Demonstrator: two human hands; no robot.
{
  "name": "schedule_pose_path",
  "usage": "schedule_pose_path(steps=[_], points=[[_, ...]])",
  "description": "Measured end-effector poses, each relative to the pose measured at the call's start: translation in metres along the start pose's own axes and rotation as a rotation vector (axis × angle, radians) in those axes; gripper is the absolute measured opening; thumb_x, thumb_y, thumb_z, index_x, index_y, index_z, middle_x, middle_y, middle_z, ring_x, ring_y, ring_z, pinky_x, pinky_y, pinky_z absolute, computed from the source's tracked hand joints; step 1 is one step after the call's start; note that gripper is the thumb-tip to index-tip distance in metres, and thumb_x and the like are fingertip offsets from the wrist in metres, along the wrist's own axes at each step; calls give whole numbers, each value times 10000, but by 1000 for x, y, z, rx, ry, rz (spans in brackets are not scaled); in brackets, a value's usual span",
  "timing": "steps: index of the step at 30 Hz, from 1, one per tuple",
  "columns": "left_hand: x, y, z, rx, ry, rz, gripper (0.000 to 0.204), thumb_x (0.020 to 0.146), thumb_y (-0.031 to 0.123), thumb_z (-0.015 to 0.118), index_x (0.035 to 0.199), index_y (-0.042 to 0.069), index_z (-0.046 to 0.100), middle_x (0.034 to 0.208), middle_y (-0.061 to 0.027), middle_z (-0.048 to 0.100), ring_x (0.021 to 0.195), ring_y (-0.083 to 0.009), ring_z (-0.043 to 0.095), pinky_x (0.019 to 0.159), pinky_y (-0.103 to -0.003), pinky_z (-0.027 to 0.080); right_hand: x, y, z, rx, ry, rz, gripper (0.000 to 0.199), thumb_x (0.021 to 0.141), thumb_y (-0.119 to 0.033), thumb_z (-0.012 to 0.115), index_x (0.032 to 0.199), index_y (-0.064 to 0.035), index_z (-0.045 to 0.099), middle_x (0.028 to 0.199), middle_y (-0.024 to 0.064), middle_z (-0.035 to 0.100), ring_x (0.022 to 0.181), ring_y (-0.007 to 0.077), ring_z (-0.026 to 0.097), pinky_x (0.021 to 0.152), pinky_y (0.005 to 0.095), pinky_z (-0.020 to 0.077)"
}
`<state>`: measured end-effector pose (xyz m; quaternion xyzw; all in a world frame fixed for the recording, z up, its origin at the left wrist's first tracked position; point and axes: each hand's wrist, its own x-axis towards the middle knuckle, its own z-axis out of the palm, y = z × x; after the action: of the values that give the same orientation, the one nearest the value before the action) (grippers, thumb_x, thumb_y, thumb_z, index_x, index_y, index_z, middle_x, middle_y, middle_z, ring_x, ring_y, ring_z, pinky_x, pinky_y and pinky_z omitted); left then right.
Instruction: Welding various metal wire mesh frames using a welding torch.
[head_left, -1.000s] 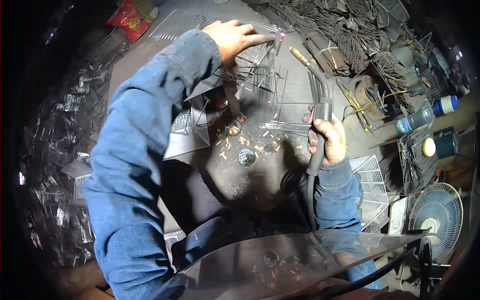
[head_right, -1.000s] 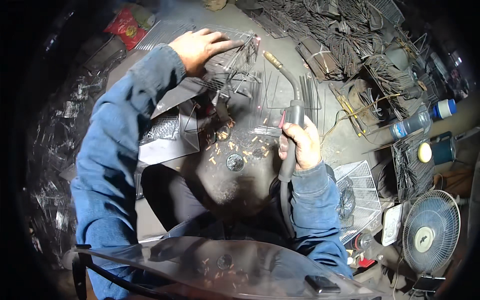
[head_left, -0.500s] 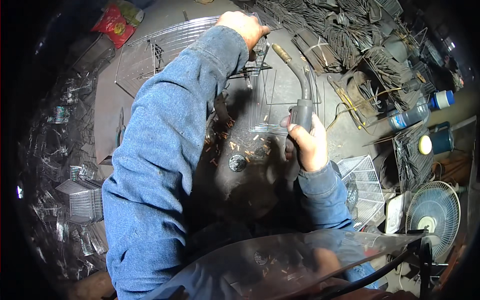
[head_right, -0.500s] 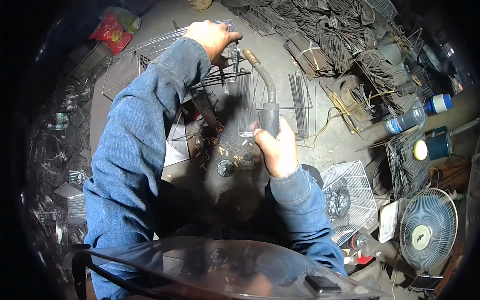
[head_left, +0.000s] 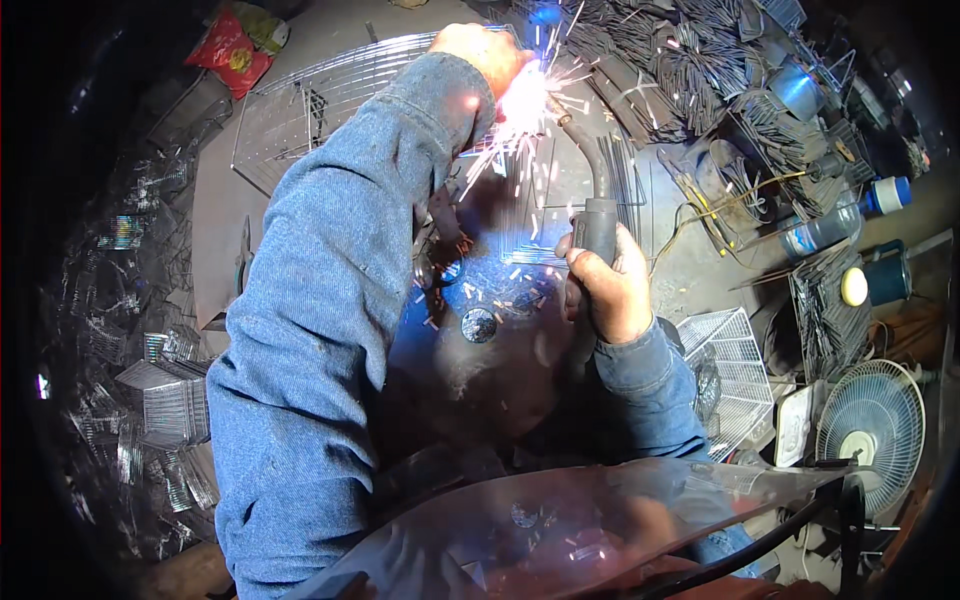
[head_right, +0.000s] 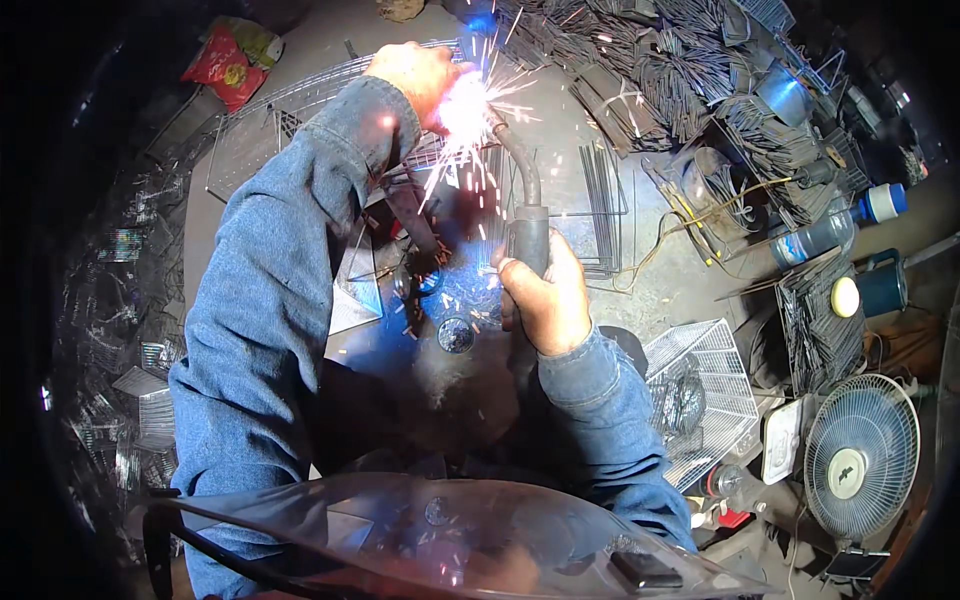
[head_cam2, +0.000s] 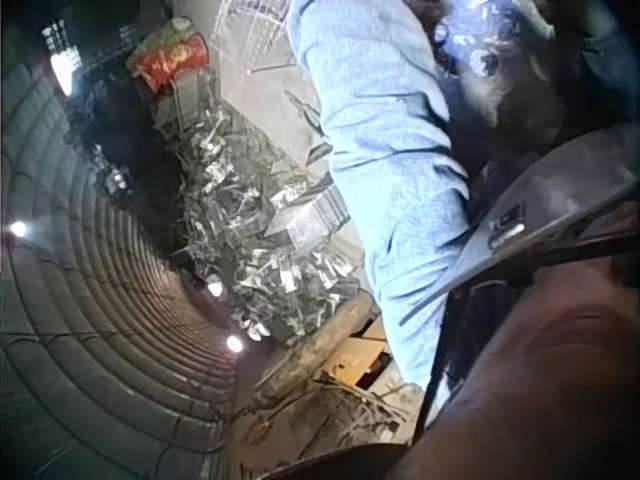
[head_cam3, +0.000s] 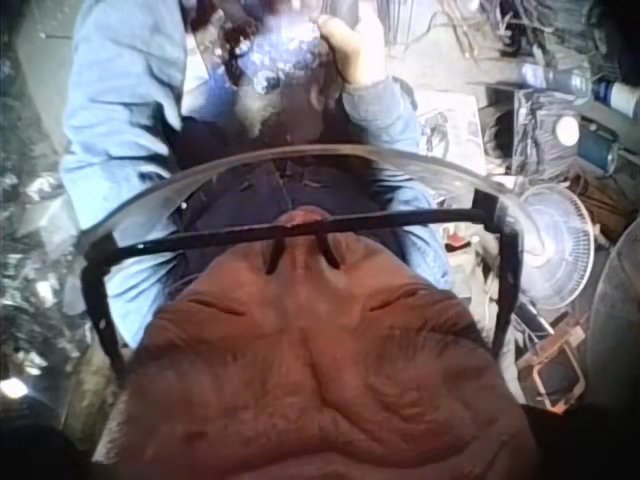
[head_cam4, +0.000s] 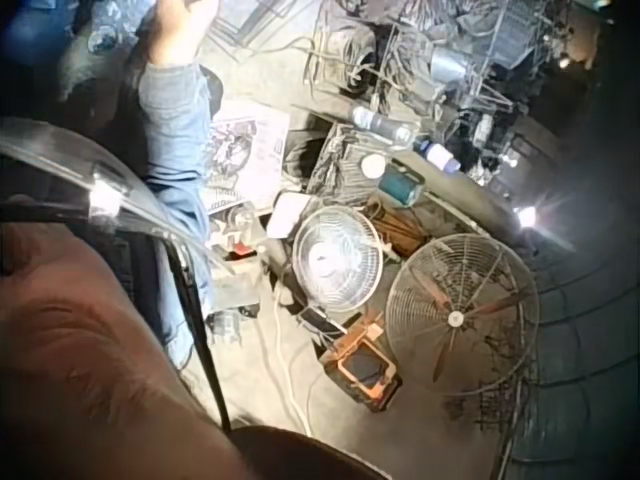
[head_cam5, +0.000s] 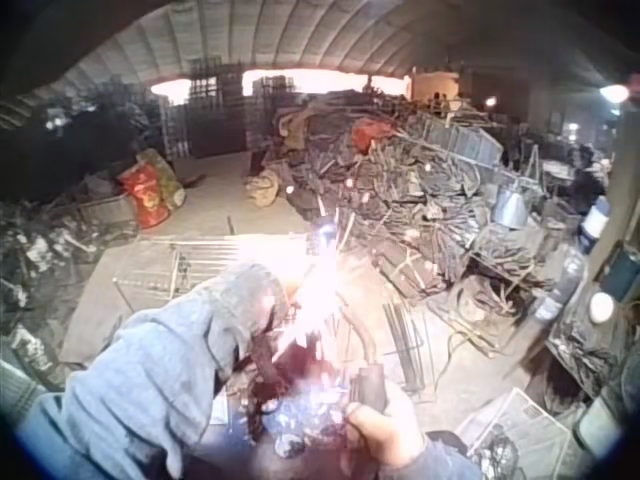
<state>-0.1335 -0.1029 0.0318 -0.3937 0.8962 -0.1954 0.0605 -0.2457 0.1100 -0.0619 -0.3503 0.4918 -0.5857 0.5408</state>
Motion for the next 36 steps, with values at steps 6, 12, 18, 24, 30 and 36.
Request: schedule_pose_path(steps=[6,12,18,24,30,36], points=[[-4,1,0,-13,-39,-33,482,772,259,684,1227,234,527,1164,-61,585,1075,-255,575,832,-390,504,-3,0,4,28,42,-2,206,789,-122,578,952,-23,500,662,26,514,463,90,449,411,248,386],[-21,4,12,74,144,-103,745,617,418,786,1266,210,485,1115,-59,606,1031,-262,593,803,-413,501,9,8,-6,-32,52,-88,292,763,-124,551,1019,10,512,757,63,570,462,107,479,386,237,399],[-22,9,33,-46,117,-240,858,644,385,771,1365,261,323,1429,-26,326,1283,-340,344,916,-632,362,11,12,-23,263,147,66,275,785,-204,551,965,5,557,576,39,493,413,120,430,370,249,367],[-10,-4,44,9,182,-130,781,687,395,724,1348,210,350,1264,-74,506,1070,-341,543,862,-429,481,26,37,-6,271,68,317,276,813,-222,520,958,6,575,564,25,487,434,108,422,404,245,374],[-11,-9,46,-11,220,-89,754,687,365,723,1334,187,379,1206,-92,547,1006,-304,582,841,-394,488,24,45,-13,387,7,306,227,786,-169,535,954,-20,573,579,36,489,474,129,469,431,260,402],[-10,-9,43,-23,178,-105,723,704,401,710,1315,170,400,1193,-104,557,1031,-294,580,846,-407,483,24,45,-9,392,15,341,291,834,-217,473,973,20,570,521,20,468,412,123,414,408,252,357]])
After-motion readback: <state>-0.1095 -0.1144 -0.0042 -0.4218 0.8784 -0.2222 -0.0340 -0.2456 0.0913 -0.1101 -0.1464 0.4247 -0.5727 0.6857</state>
